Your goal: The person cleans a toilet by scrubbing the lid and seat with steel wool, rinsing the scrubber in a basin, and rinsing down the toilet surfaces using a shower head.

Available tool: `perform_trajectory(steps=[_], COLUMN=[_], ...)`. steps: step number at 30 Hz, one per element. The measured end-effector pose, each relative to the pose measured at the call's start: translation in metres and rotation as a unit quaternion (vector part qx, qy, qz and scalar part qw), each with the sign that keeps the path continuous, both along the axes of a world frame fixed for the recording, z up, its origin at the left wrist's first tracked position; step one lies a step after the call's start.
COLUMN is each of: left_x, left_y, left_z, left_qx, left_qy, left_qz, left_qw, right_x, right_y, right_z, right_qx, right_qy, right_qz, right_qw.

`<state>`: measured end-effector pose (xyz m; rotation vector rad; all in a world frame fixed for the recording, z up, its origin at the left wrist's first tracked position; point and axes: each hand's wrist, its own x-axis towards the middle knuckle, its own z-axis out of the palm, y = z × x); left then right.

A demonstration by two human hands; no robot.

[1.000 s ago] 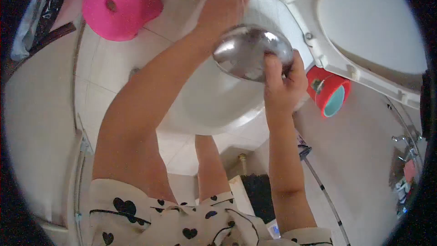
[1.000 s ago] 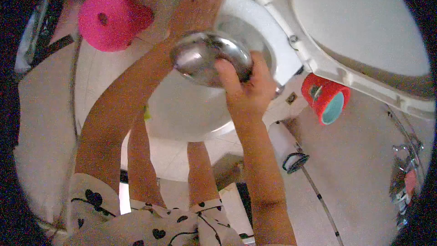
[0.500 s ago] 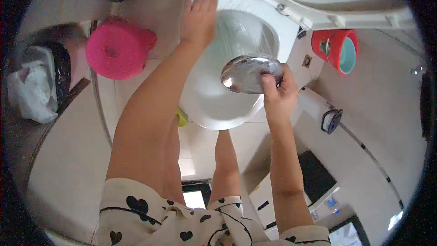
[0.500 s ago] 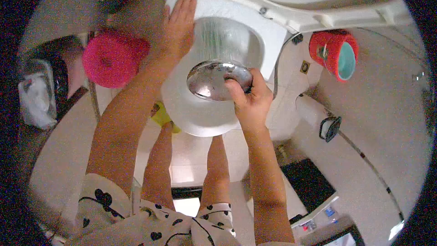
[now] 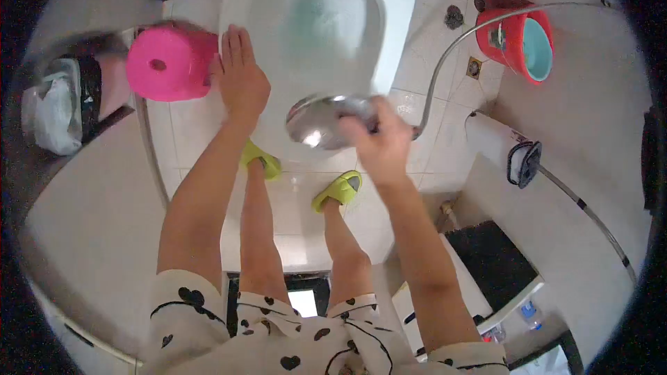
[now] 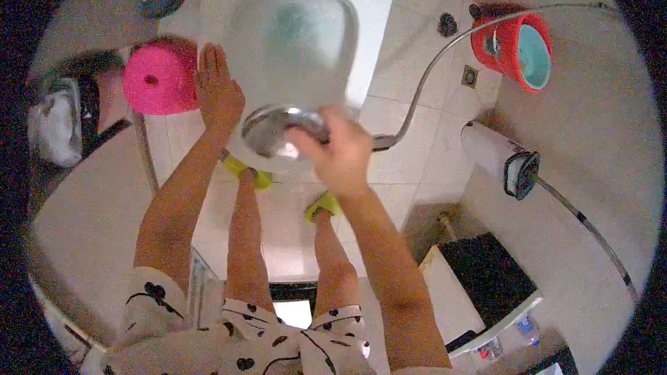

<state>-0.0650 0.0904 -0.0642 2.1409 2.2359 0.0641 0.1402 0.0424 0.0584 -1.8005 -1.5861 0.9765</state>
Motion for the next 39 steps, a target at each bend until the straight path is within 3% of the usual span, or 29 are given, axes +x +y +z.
perform_trajectory(steps=[2, 7, 16, 20, 21, 24, 28, 32, 34, 35, 38, 39], left_x=[0.008, 0.003, -0.003, -0.007, -0.006, -0.012, -0.001, 0.015, 0.026, 0.027, 0.057, 0.060], left_y=[-0.019, -0.024, -0.021, -0.030, -0.028, -0.037, -0.075, -0.101, -0.111, -0.112, -0.112, -0.113], left_z=[-0.001, -0.006, -0.011, 0.000, 0.000, 0.004, -0.007, -0.005, 0.000, 0.004, 0.002, -0.005], left_qx=[-0.014, 0.053, 0.097, 0.062, 0.170, -0.071, -0.100, -0.070, -0.061, -0.062, -0.192, -0.184], left_qy=[0.040, 0.005, -0.088, -0.139, -0.158, -0.073, -0.116, -0.071, -0.055, -0.120, -0.073, -0.125], left_qz=[0.005, -0.013, -0.033, -0.082, -0.103, -0.229, -0.226, -0.261, -0.277, -0.290, -0.312, -0.288], left_qw=[0.999, 0.999, 0.991, 0.985, 0.967, 0.968, 0.962, 0.960, 0.957, 0.947, 0.928, 0.931], right_x=[-0.005, -0.029, -0.070, -0.081, -0.082, -0.089, -0.086, -0.068, -0.054, -0.044, -0.019, -0.014], right_y=[-0.020, -0.058, -0.052, -0.046, -0.046, -0.055, -0.079, -0.102, -0.111, -0.116, -0.121, -0.120], right_z=[-0.001, -0.005, -0.015, -0.020, -0.021, -0.028, -0.039, -0.057, -0.066, -0.070, -0.077, -0.082], right_qx=[-0.013, -0.070, -0.064, -0.061, -0.059, -0.043, -0.053, -0.041, -0.033, -0.028, 0.000, 0.013], right_qy=[0.002, 0.002, 0.016, 0.032, 0.029, 0.012, -0.024, -0.055, -0.013, -0.013, 0.006, 0.020], right_qz=[0.054, 0.176, 0.144, 0.049, 0.031, -0.006, -0.030, -0.052, -0.087, -0.100, -0.120, -0.130], right_qw=[0.998, 0.982, 0.987, 0.996, 0.997, 0.999, 0.998, 0.996, 0.996, 0.995, 0.993, 0.991])
